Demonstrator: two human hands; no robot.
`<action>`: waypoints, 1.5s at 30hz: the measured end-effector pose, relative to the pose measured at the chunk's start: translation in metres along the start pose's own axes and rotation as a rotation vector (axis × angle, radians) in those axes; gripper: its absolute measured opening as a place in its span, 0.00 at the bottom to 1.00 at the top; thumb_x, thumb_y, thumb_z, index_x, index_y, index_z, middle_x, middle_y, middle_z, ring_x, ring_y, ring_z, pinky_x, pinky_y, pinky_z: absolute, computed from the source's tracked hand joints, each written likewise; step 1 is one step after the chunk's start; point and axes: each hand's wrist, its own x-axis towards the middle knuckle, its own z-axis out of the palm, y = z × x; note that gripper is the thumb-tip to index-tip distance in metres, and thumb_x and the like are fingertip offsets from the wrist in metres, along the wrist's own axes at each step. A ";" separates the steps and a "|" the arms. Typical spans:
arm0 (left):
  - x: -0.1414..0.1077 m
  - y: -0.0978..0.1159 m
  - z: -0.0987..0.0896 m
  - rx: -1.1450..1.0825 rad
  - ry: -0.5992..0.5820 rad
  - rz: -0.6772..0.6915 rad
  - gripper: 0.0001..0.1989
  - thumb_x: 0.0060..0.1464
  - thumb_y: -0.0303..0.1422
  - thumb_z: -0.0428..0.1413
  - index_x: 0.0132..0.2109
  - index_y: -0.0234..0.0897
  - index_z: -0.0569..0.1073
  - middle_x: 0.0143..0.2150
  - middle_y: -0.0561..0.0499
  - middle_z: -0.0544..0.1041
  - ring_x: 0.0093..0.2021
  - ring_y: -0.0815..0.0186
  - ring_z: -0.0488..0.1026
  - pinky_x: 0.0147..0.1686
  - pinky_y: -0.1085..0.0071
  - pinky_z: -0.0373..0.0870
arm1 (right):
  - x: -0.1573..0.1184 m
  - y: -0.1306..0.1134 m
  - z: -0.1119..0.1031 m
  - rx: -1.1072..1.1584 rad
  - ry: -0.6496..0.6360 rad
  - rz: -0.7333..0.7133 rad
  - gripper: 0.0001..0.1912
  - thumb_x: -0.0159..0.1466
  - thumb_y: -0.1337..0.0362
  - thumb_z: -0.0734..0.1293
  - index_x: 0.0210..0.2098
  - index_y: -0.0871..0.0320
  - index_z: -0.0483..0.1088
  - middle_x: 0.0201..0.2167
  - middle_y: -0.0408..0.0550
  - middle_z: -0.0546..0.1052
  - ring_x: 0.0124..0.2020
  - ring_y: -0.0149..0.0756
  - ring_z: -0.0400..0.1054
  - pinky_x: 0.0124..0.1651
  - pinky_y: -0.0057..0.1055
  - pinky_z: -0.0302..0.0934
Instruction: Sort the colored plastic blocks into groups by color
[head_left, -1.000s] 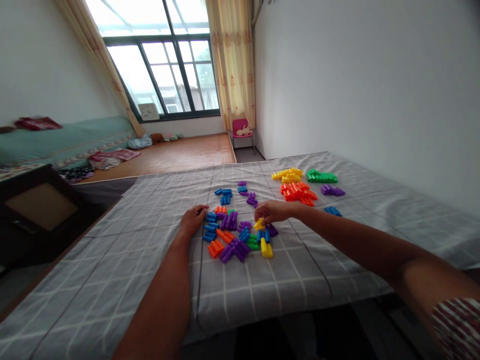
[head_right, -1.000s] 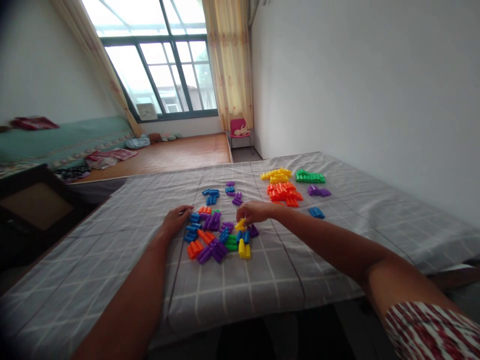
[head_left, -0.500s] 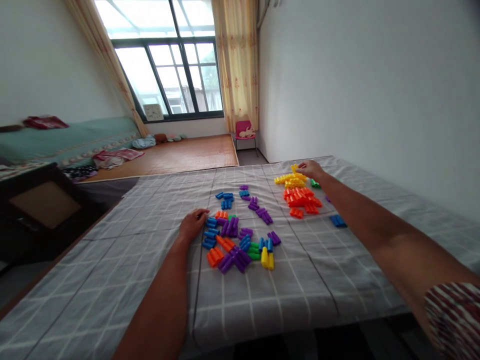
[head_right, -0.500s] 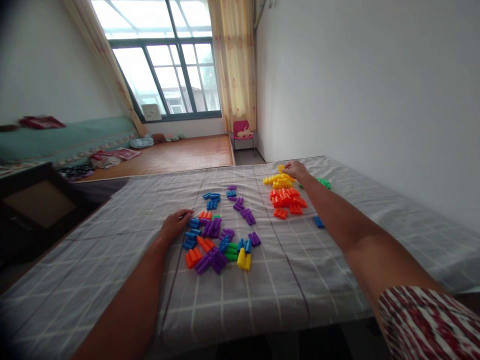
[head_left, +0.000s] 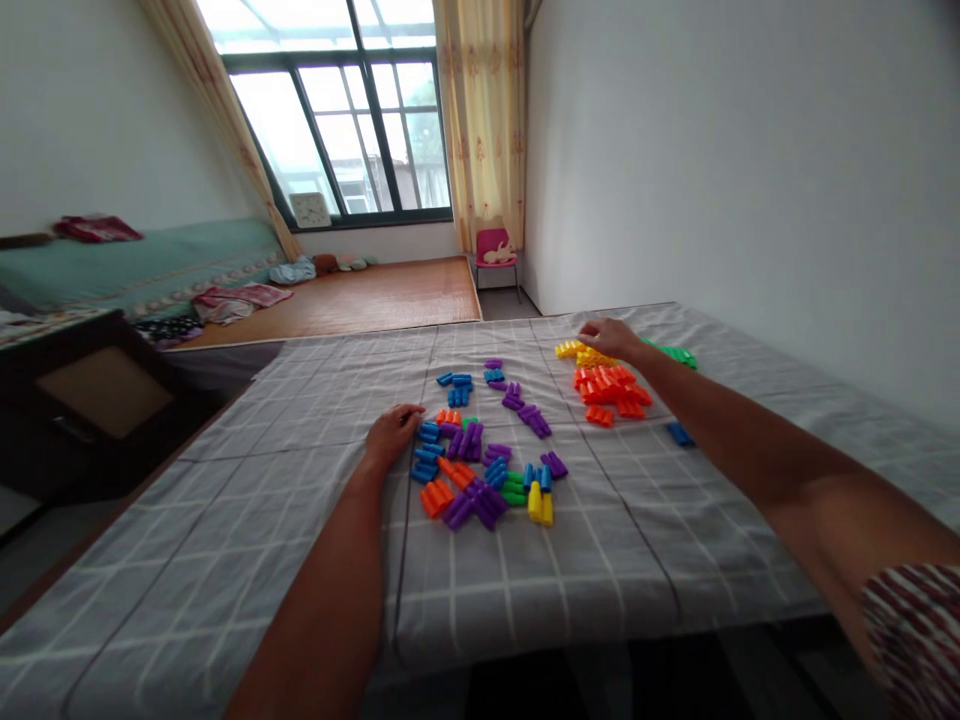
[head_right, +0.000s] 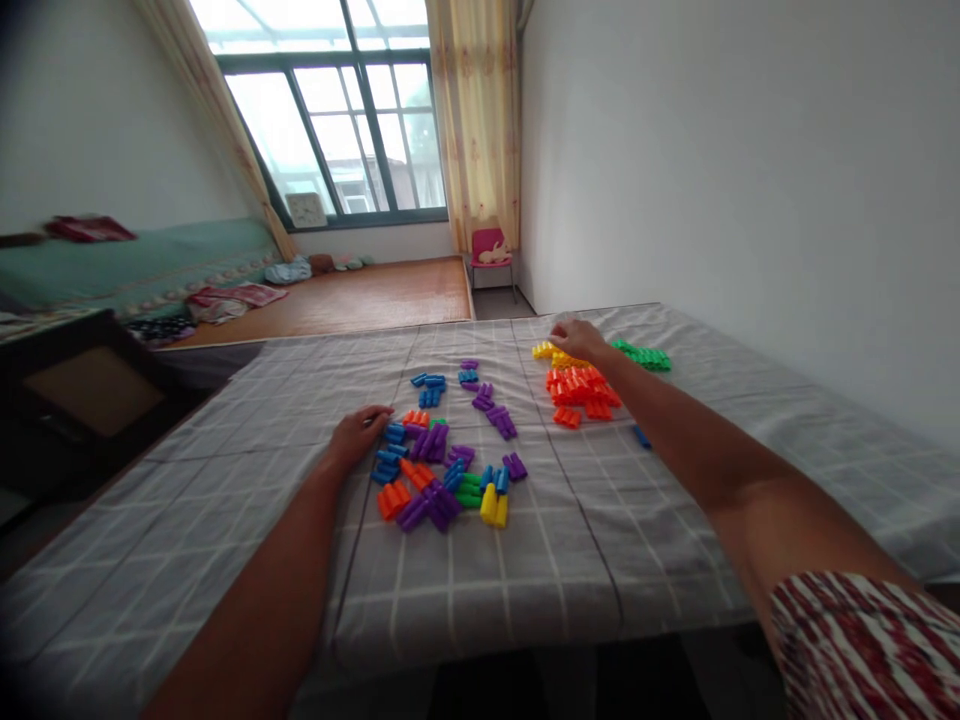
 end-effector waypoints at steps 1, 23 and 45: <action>0.000 0.000 0.000 -0.002 -0.002 -0.002 0.16 0.58 0.36 0.49 0.46 0.39 0.79 0.48 0.48 0.80 0.48 0.60 0.75 0.48 0.68 0.69 | -0.014 -0.018 0.000 0.091 -0.115 -0.128 0.14 0.60 0.57 0.66 0.37 0.61 0.77 0.32 0.48 0.79 0.32 0.33 0.71 0.35 0.26 0.60; 0.003 -0.006 0.003 0.001 -0.007 0.015 0.16 0.58 0.36 0.48 0.46 0.41 0.78 0.48 0.48 0.80 0.48 0.61 0.75 0.49 0.68 0.69 | -0.117 -0.087 0.030 0.856 -0.603 -0.308 0.13 0.53 0.61 0.73 0.36 0.60 0.72 0.36 0.46 0.76 0.36 0.33 0.71 0.39 0.30 0.66; -0.007 0.024 -0.008 -0.668 -0.067 -0.026 0.32 0.49 0.57 0.56 0.48 0.34 0.75 0.41 0.46 0.80 0.42 0.59 0.76 0.40 0.67 0.73 | -0.051 -0.160 0.084 0.700 -0.206 -0.292 0.12 0.54 0.65 0.72 0.37 0.58 0.71 0.35 0.45 0.76 0.34 0.32 0.70 0.40 0.29 0.64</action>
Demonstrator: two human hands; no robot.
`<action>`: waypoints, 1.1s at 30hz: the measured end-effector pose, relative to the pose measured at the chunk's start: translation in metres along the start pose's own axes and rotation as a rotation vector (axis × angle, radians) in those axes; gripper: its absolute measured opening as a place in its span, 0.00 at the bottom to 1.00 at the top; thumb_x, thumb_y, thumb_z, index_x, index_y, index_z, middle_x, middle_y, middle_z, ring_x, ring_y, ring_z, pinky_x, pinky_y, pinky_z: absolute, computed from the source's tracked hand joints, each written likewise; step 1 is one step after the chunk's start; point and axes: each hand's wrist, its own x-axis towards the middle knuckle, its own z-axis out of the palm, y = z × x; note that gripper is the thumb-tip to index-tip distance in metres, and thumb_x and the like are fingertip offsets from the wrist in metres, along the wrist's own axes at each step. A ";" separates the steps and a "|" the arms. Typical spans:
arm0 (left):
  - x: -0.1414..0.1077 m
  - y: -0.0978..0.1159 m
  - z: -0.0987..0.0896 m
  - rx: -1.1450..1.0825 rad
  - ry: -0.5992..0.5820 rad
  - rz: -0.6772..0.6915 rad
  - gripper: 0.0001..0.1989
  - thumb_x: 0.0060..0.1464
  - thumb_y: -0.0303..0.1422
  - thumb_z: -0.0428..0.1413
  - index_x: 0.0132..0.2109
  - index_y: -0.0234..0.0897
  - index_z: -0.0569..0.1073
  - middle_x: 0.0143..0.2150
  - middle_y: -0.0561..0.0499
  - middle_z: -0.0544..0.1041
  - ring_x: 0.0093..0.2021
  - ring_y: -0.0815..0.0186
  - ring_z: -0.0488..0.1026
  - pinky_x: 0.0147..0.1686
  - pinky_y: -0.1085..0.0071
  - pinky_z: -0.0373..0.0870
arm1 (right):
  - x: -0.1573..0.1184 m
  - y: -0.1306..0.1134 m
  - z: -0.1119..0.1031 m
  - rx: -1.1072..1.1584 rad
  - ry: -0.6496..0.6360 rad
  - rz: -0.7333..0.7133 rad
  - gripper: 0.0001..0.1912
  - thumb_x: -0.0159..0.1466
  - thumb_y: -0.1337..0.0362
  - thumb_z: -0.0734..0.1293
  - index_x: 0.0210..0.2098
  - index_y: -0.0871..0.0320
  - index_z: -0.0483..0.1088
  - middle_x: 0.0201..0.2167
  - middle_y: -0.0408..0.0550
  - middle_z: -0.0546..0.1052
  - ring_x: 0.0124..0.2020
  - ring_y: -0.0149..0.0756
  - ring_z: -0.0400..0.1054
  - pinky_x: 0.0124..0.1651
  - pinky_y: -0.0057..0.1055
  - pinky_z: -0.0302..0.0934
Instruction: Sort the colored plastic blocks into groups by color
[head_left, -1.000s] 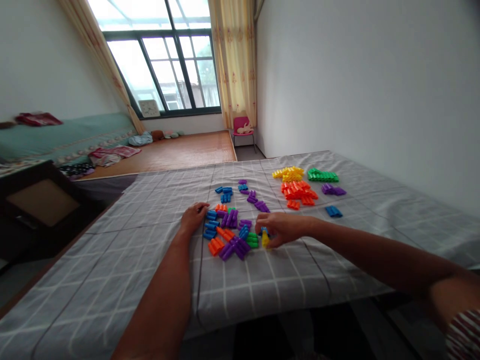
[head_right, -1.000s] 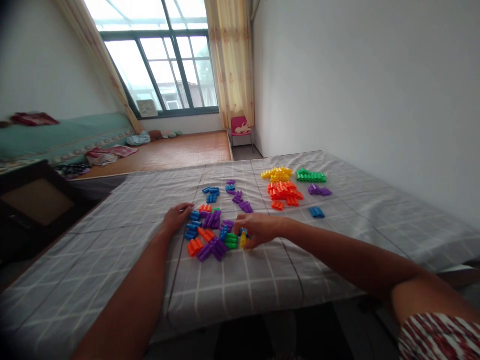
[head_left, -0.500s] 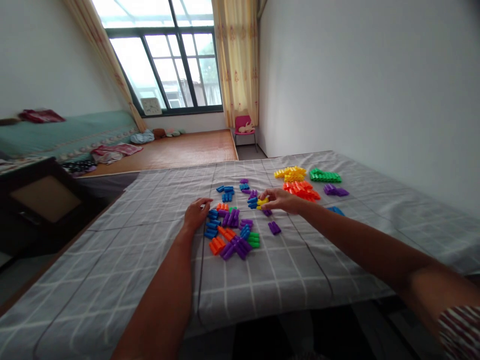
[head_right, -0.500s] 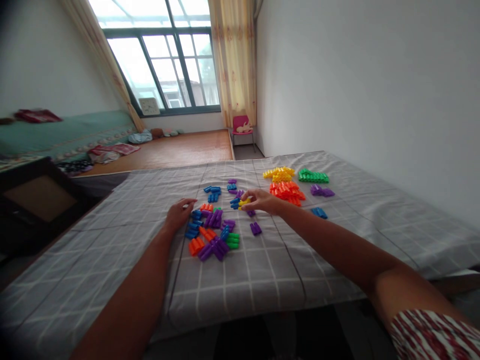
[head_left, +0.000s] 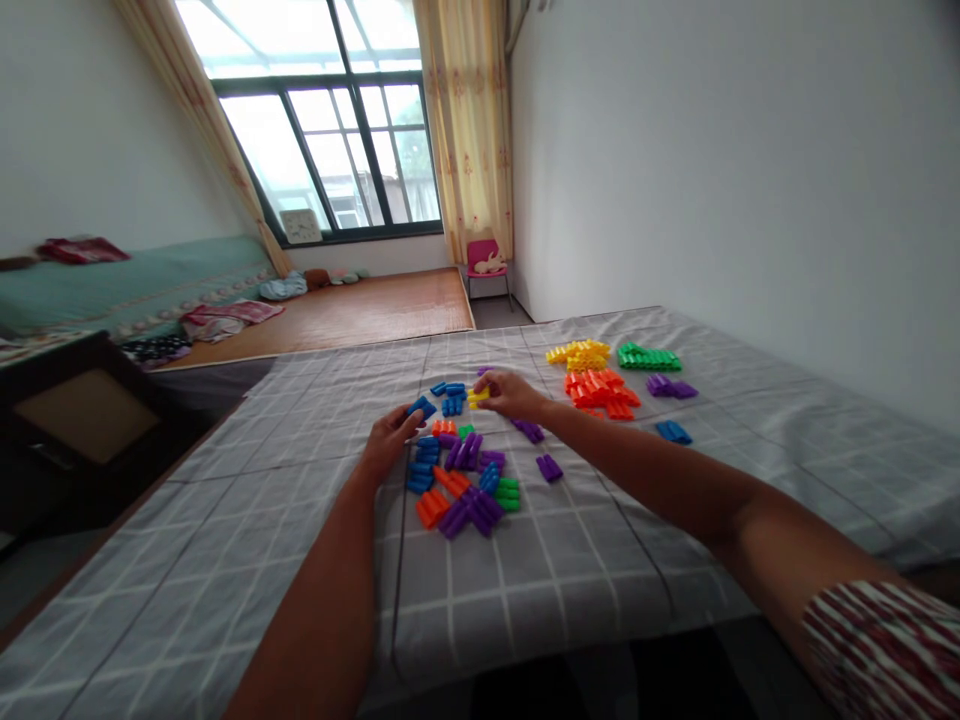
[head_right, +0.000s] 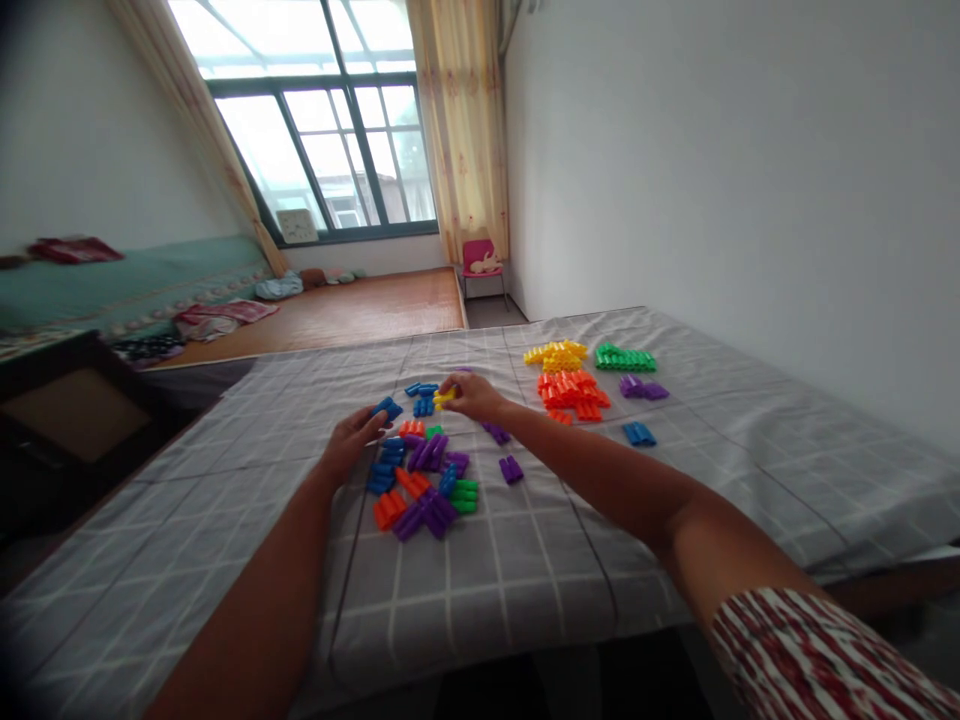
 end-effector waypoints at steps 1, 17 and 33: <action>0.002 -0.003 -0.002 0.003 0.050 -0.023 0.33 0.47 0.58 0.56 0.47 0.33 0.76 0.41 0.45 0.80 0.42 0.59 0.76 0.40 0.67 0.73 | 0.000 0.007 -0.016 -0.026 0.051 0.035 0.12 0.54 0.64 0.73 0.37 0.59 0.71 0.35 0.46 0.77 0.34 0.32 0.70 0.40 0.29 0.64; 0.007 -0.012 -0.001 0.118 0.124 -0.032 0.31 0.45 0.59 0.57 0.40 0.33 0.78 0.30 0.51 0.78 0.34 0.62 0.73 0.34 0.70 0.67 | 0.020 0.092 -0.132 -1.151 0.105 0.283 0.17 0.62 0.59 0.66 0.45 0.65 0.72 0.44 0.61 0.75 0.46 0.45 0.69 0.48 0.34 0.61; 0.009 -0.020 0.001 0.452 0.122 0.078 0.23 0.55 0.52 0.51 0.43 0.41 0.80 0.41 0.47 0.80 0.37 0.61 0.75 0.41 0.67 0.70 | 0.008 0.049 -0.118 -1.086 -0.014 0.329 0.22 0.65 0.48 0.63 0.47 0.58 0.74 0.47 0.59 0.77 0.46 0.45 0.71 0.45 0.35 0.63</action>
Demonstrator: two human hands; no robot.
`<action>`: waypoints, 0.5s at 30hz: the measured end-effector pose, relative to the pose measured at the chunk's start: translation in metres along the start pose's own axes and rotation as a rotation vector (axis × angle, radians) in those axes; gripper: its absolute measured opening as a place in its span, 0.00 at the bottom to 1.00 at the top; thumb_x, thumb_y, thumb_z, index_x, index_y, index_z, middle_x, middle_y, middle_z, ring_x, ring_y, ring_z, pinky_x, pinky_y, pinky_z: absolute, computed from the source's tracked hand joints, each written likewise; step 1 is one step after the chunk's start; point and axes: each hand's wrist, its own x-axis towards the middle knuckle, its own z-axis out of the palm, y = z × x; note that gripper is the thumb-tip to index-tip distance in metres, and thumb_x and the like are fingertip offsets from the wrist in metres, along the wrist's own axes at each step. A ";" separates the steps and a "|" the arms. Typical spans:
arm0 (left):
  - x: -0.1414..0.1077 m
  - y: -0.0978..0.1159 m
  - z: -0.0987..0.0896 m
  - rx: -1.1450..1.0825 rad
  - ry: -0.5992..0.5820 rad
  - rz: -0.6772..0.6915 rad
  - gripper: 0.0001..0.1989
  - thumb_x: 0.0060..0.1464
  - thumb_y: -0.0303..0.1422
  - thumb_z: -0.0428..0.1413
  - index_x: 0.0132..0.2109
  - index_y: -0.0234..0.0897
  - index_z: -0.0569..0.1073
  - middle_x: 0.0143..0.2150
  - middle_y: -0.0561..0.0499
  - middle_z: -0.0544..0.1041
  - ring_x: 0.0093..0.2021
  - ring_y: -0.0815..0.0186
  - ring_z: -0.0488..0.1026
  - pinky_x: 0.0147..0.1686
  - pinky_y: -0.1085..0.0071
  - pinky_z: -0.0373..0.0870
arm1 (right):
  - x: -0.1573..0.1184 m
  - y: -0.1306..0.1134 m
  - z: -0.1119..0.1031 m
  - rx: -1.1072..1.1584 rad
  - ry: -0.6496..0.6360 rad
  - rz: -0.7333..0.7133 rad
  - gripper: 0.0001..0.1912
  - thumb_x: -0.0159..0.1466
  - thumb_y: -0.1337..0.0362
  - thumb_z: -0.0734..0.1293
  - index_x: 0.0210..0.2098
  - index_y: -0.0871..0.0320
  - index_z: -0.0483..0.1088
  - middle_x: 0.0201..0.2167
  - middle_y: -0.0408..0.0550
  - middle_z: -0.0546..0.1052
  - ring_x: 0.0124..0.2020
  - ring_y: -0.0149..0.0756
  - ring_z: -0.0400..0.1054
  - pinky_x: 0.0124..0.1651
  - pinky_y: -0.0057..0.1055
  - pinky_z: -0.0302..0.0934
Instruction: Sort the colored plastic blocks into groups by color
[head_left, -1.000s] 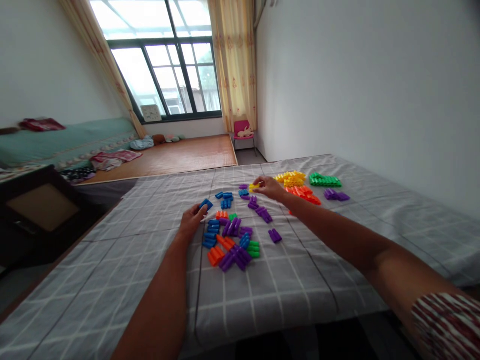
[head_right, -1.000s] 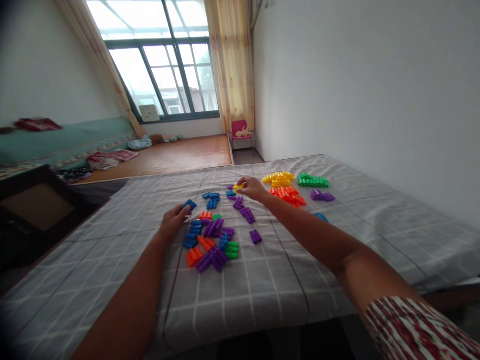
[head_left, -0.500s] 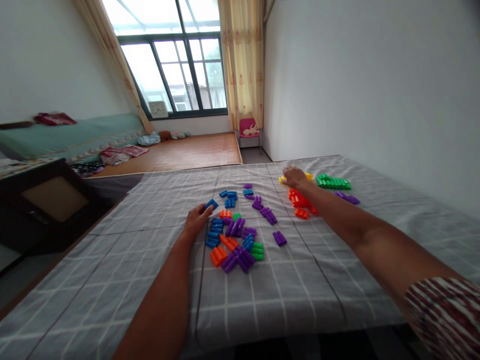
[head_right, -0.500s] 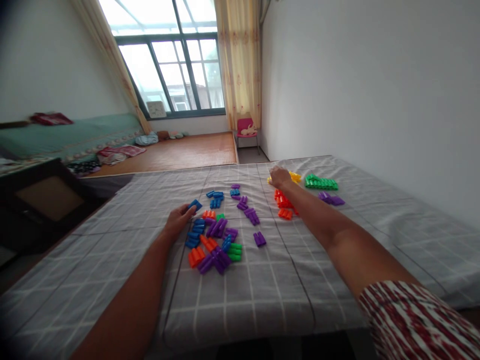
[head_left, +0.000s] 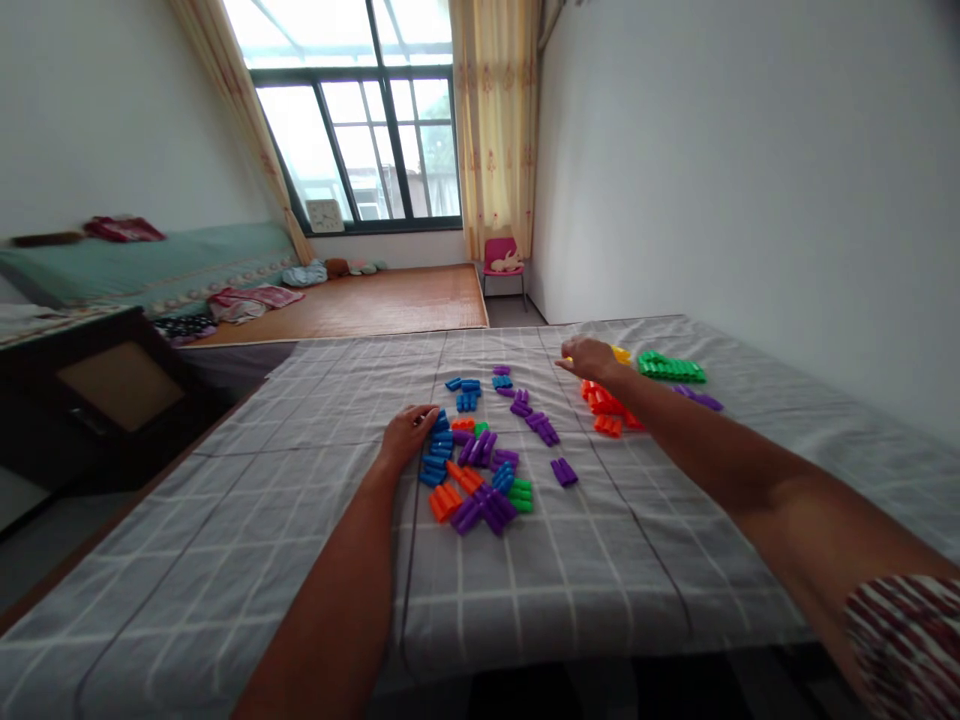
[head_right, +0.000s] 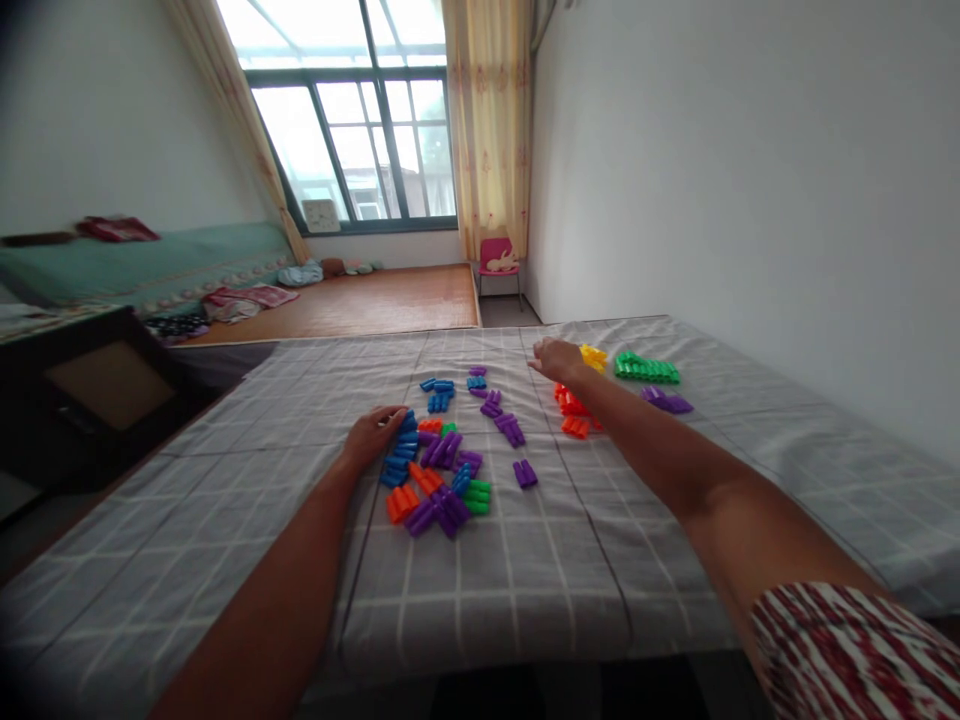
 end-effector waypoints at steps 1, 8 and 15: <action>0.000 0.000 0.000 0.048 0.014 0.009 0.22 0.56 0.50 0.50 0.43 0.41 0.80 0.43 0.47 0.79 0.36 0.63 0.75 0.41 0.67 0.70 | -0.010 -0.008 -0.001 0.056 0.012 -0.050 0.21 0.66 0.49 0.62 0.46 0.58 0.74 0.46 0.57 0.77 0.45 0.44 0.72 0.45 0.34 0.63; 0.001 -0.004 -0.001 0.198 -0.026 0.033 0.23 0.61 0.47 0.44 0.46 0.40 0.79 0.45 0.46 0.79 0.42 0.61 0.75 0.44 0.68 0.68 | -0.097 -0.047 0.013 0.330 -0.107 -0.347 0.20 0.65 0.52 0.64 0.50 0.57 0.73 0.50 0.55 0.76 0.50 0.44 0.71 0.51 0.33 0.63; 0.002 -0.010 -0.002 0.177 -0.072 0.002 0.24 0.60 0.47 0.43 0.48 0.42 0.78 0.48 0.49 0.80 0.48 0.60 0.75 0.47 0.70 0.68 | -0.128 -0.054 0.026 0.828 -0.185 -0.329 0.23 0.66 0.52 0.62 0.56 0.56 0.68 0.50 0.52 0.77 0.46 0.40 0.73 0.45 0.33 0.68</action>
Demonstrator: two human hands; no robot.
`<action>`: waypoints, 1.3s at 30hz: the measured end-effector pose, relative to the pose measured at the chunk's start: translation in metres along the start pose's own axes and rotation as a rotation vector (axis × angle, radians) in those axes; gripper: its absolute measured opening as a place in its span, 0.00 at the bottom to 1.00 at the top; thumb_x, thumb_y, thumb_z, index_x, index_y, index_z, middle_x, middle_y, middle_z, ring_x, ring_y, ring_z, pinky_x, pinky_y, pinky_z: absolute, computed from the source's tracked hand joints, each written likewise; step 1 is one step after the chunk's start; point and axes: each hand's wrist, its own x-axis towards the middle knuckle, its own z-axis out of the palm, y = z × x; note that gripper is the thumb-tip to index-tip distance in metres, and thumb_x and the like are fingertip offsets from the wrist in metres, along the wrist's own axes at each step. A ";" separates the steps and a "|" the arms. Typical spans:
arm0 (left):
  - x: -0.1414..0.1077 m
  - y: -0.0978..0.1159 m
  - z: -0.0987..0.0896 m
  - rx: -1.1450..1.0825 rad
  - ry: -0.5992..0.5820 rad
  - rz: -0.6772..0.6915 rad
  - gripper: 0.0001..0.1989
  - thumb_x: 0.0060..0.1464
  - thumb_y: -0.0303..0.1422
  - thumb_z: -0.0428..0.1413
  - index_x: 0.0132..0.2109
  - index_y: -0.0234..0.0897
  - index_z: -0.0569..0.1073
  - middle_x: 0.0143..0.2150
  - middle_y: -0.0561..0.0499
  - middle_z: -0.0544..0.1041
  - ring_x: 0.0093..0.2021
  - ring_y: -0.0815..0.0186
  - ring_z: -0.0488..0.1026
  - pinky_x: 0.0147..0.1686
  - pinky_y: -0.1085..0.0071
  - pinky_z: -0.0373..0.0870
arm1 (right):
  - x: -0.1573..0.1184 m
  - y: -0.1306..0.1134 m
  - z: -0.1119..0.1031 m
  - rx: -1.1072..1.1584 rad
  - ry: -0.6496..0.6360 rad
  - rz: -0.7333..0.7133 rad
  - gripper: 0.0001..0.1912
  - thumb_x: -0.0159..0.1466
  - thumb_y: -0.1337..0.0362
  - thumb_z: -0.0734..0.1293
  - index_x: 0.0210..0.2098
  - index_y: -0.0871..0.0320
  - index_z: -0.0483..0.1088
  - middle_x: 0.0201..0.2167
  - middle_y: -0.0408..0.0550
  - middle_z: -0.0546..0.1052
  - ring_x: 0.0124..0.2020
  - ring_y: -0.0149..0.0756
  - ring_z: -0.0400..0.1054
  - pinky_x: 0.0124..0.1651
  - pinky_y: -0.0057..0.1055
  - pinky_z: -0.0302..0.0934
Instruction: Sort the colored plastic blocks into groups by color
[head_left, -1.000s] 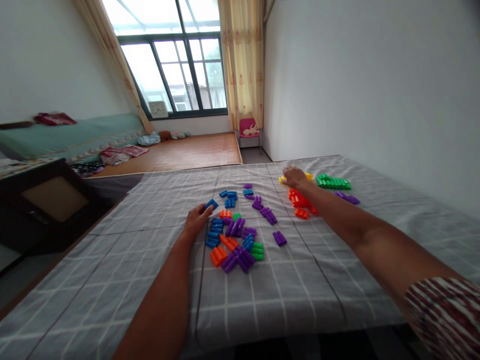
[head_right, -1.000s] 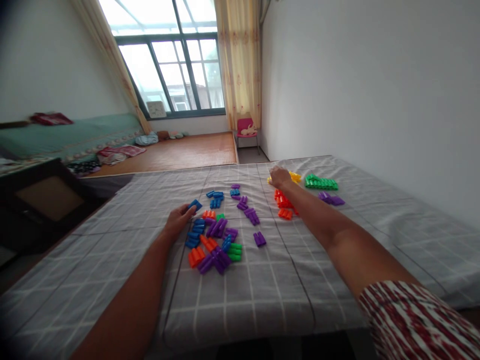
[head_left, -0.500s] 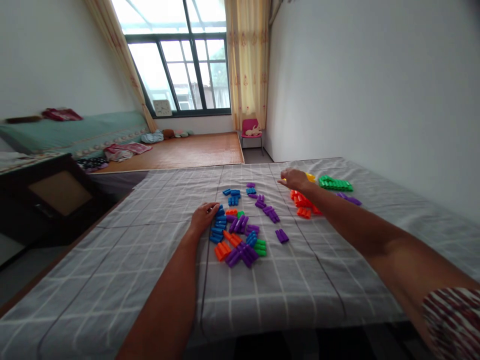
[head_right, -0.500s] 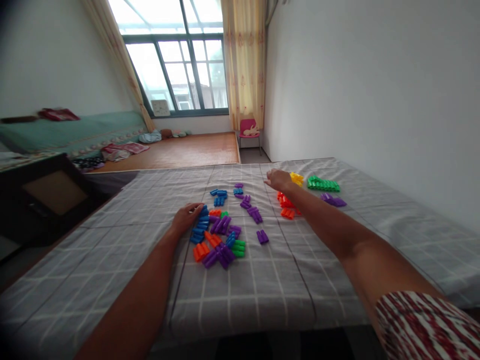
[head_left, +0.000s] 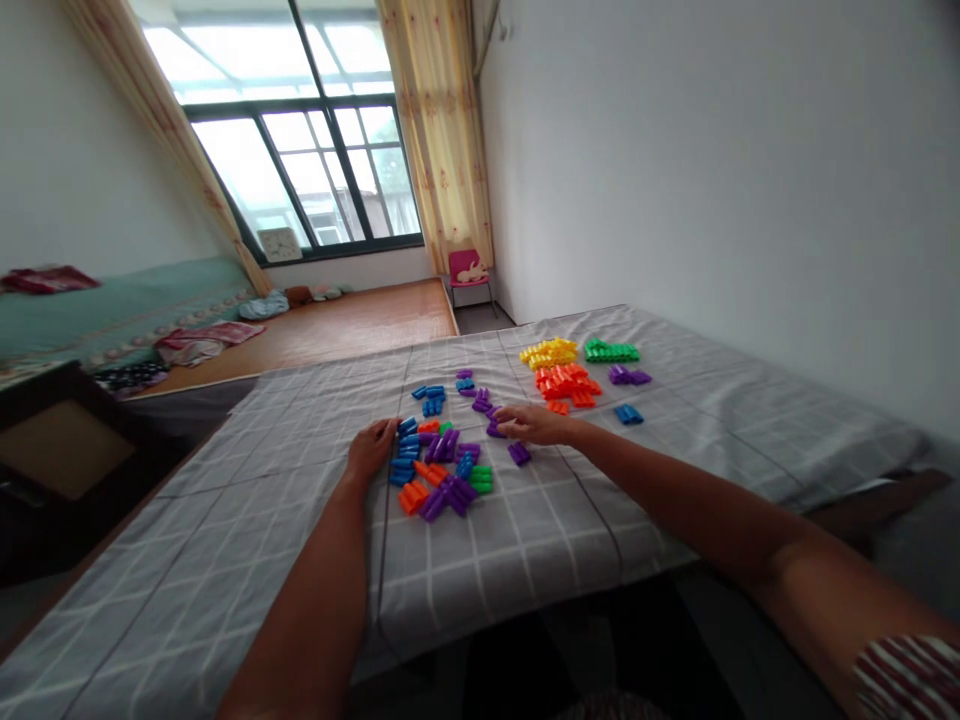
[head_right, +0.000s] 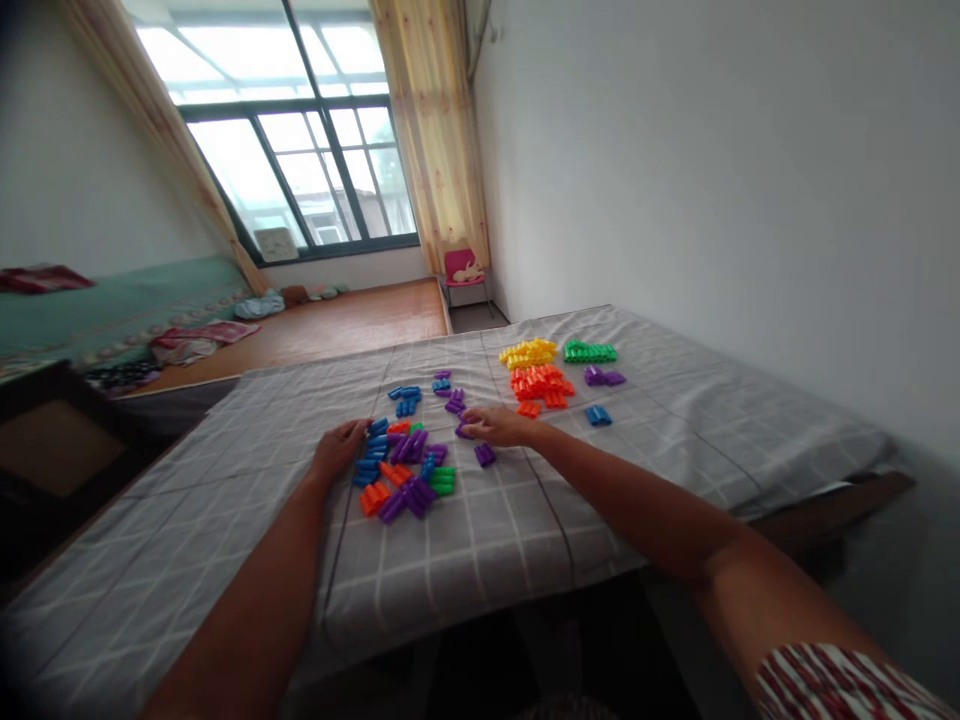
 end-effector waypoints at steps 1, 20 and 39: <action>0.000 0.000 0.000 0.010 -0.001 -0.014 0.24 0.60 0.46 0.43 0.48 0.42 0.78 0.49 0.49 0.80 0.49 0.60 0.75 0.47 0.70 0.68 | -0.002 0.003 -0.001 0.079 0.014 0.001 0.22 0.66 0.52 0.61 0.56 0.56 0.68 0.48 0.51 0.77 0.44 0.38 0.73 0.42 0.31 0.68; 0.128 0.069 0.045 0.278 -0.150 0.039 0.25 0.59 0.44 0.49 0.59 0.38 0.71 0.64 0.40 0.66 0.66 0.53 0.58 0.62 0.55 0.53 | -0.029 0.041 -0.004 0.115 0.247 -0.034 0.20 0.66 0.51 0.56 0.29 0.56 0.70 0.26 0.45 0.76 0.27 0.34 0.69 0.34 0.29 0.61; 0.111 0.090 0.035 -0.040 -0.316 0.162 0.24 0.58 0.48 0.50 0.47 0.35 0.79 0.46 0.47 0.80 0.49 0.60 0.72 0.51 0.69 0.65 | -0.029 0.042 -0.006 -0.015 0.201 -0.091 0.19 0.66 0.52 0.56 0.28 0.55 0.70 0.25 0.45 0.75 0.27 0.35 0.67 0.33 0.30 0.58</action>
